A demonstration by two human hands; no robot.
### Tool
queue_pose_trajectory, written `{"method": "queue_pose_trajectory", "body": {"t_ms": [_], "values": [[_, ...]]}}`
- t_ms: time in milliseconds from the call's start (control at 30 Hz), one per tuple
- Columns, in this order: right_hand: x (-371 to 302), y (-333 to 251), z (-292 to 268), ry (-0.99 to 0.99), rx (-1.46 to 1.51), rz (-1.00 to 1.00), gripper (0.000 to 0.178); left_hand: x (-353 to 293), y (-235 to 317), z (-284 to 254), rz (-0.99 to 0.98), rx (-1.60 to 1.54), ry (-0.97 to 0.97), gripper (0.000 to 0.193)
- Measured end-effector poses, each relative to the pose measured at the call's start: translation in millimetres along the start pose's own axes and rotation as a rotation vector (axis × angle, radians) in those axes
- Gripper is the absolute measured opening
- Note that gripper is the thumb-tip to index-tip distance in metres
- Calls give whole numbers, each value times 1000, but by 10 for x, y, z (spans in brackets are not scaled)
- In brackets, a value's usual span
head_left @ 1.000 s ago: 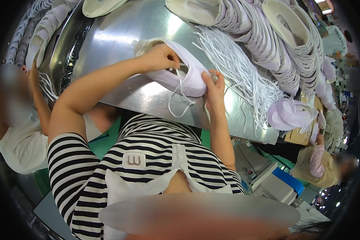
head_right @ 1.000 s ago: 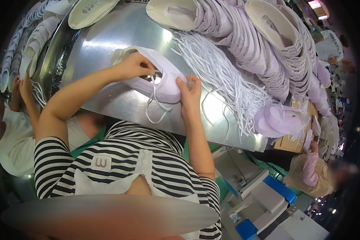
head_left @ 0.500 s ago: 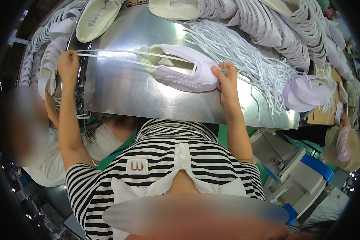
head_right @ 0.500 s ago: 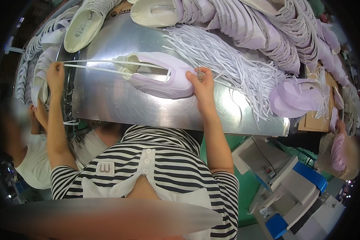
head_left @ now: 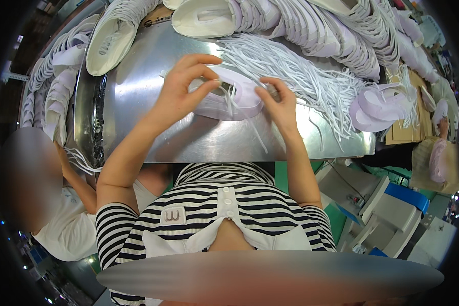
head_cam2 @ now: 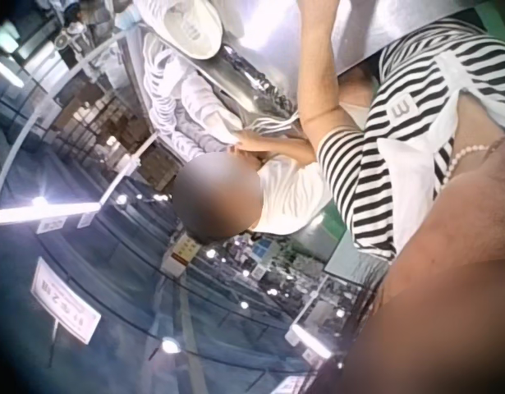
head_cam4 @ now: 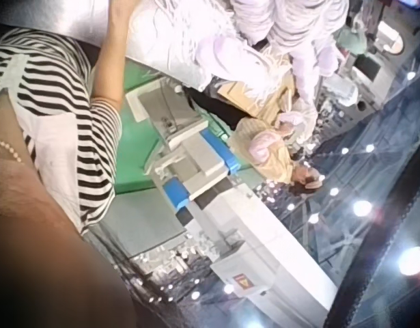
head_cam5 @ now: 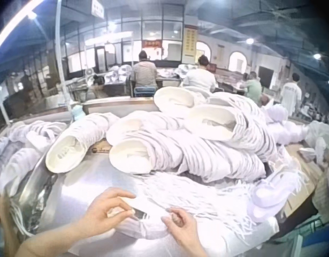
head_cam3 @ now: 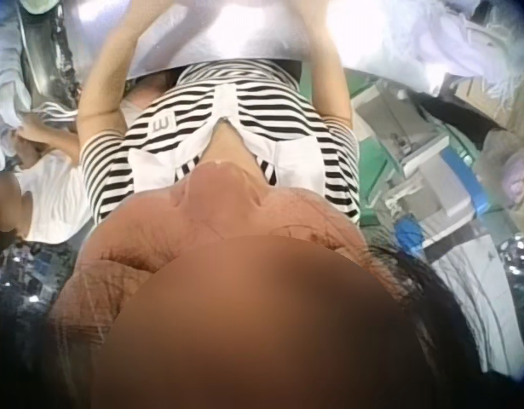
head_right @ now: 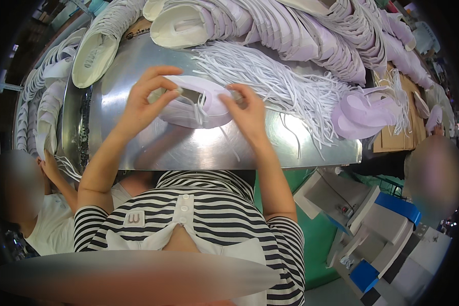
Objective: The person threads white shoelaces through the eyelets of light-colored shoes on a metal workbench. They pull the laces through, adjust the ends, and place finished shoes aside while continuing with the next shoe.
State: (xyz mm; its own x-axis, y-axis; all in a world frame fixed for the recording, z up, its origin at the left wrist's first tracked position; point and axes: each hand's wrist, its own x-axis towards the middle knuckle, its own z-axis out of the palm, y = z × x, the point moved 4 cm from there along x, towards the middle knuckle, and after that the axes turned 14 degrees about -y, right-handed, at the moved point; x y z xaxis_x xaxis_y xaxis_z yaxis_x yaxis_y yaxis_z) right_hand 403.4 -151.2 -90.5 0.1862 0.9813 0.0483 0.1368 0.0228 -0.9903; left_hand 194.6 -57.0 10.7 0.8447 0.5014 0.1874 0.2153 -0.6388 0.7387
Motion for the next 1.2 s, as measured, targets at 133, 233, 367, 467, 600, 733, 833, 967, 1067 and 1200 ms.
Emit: {"method": "queue_pose_trajectory", "body": {"t_ms": [133, 233, 367, 467, 600, 733, 833, 967, 1067, 1200], "values": [[36, -31, 467, -213, 226, -9, 22, 105, -102, 268, 36, 35, -22, 9], [63, 56, 544, -186, 507, 128, 15, 38, -131, 238, -84, 26, 32, 12], [75, 216, 528, -119, 633, 167, 11, -230, -499, 165, -266, 183, -21, 29], [96, 238, 602, -129, 563, 203, 15, -316, -750, 326, -992, -498, -382, 53], [96, 242, 632, -137, 409, 220, 24, -219, -887, 619, -853, -943, -235, 44], [85, 333, 615, -172, 165, 204, 36, -297, -757, 664, -720, -737, -123, 31], [80, 147, 561, -282, -24, 228, 41, -308, -628, 659, -619, -630, 11, 22], [88, 40, 550, -343, -164, 198, 39, -323, -649, 667, -602, -564, 64, 20], [-5, -57, 555, -298, -147, 166, 31, -355, -662, 699, -658, -563, 107, 18], [-62, -86, 487, -259, -268, 79, 20, -365, -673, 703, -698, -511, 80, 17]]}}
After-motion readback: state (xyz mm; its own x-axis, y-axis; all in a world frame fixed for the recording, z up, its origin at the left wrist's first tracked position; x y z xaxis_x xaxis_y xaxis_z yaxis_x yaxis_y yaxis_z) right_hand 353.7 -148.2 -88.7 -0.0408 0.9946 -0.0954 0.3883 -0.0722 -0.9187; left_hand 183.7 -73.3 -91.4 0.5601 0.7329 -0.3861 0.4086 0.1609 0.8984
